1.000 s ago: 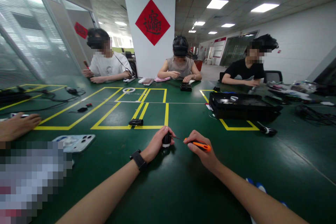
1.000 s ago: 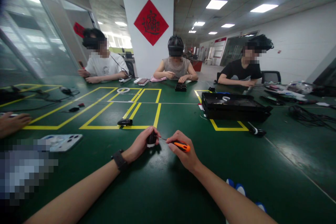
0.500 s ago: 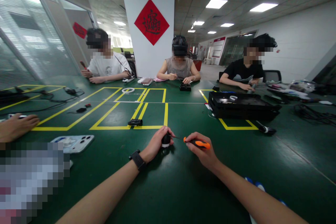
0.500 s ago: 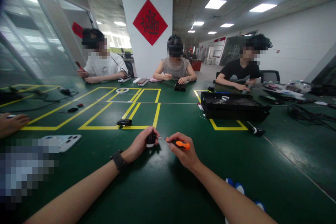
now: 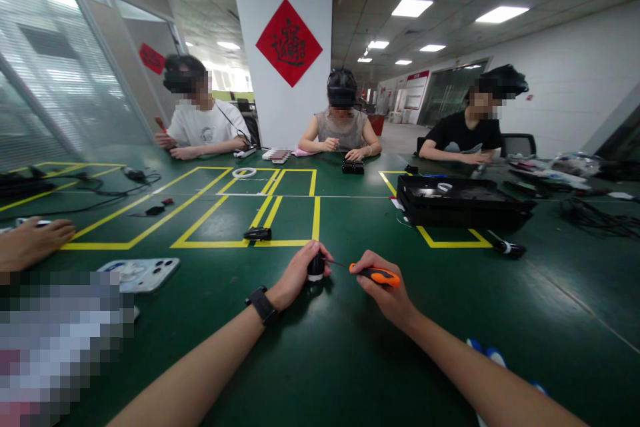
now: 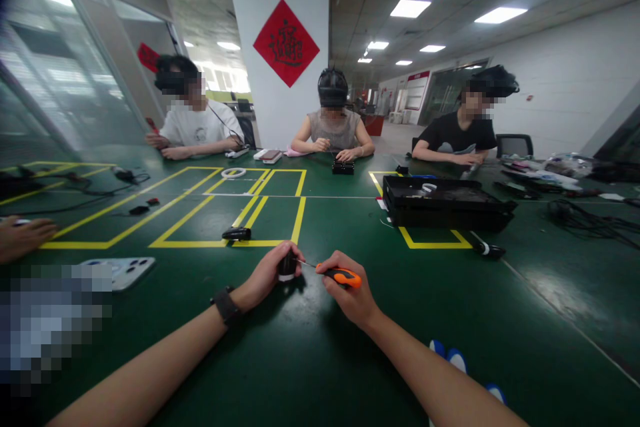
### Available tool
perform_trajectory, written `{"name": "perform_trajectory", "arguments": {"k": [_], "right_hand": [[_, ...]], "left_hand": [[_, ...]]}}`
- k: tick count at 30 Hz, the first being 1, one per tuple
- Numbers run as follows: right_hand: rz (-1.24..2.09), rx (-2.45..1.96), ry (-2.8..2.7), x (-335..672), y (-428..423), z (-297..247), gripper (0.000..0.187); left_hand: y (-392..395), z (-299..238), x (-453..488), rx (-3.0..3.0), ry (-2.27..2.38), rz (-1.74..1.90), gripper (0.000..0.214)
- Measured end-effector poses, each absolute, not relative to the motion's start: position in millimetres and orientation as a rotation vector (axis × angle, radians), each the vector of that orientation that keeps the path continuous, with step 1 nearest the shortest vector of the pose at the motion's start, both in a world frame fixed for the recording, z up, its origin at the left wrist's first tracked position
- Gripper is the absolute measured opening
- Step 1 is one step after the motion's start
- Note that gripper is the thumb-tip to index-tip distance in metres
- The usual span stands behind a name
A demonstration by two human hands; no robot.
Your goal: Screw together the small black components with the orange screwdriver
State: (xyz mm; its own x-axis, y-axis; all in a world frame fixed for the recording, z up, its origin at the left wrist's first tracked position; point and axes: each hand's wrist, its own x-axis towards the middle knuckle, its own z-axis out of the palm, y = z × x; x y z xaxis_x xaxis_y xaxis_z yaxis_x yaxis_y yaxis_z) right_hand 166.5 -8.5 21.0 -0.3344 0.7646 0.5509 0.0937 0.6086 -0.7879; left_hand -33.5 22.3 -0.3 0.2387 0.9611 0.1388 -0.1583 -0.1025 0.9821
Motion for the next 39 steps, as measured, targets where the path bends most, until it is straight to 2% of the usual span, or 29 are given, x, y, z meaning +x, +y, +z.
{"name": "perform_trajectory", "arguments": {"k": [14, 18, 21, 24, 28, 31, 36, 39], "right_hand": [[0.878, -0.737, -1.742, 166.7, -10.7, 22.2, 0.013], [1.043, -0.805, -1.647, 166.2, -10.1, 21.4, 0.017], [0.949, -0.761, -1.663, 166.2, -8.9, 21.9, 0.009], [0.937, -0.75, -1.682, 165.9, -8.6, 22.9, 0.014], [1.061, -0.8, -1.621, 165.8, -9.2, 22.7, 0.017], [0.93, -0.736, -1.703, 166.2, -9.8, 22.9, 0.008], [0.913, -0.764, -1.74, 166.1, -11.4, 23.4, 0.017], [0.943, -0.784, -1.739, 166.6, -11.9, 21.5, 0.015]], "left_hand": [[20.3, 2.7, -32.4, 1.28, 0.867, 1.177, 0.039], [18.2, 4.5, -32.1, 1.304, 0.867, 1.13, 0.028], [17.3, 4.7, -33.1, 1.305, 0.877, 1.12, 0.022], [17.0, 5.6, -34.5, 1.314, 0.869, 1.126, 0.016], [16.5, 7.9, -35.8, 1.472, 0.908, 1.136, 0.026], [16.3, 8.5, -35.3, 1.493, 0.932, 1.14, 0.023], [16.0, 8.5, -34.0, 1.455, 0.916, 1.136, 0.022], [15.4, 9.5, -34.1, 1.439, 0.919, 1.145, 0.023]]}}
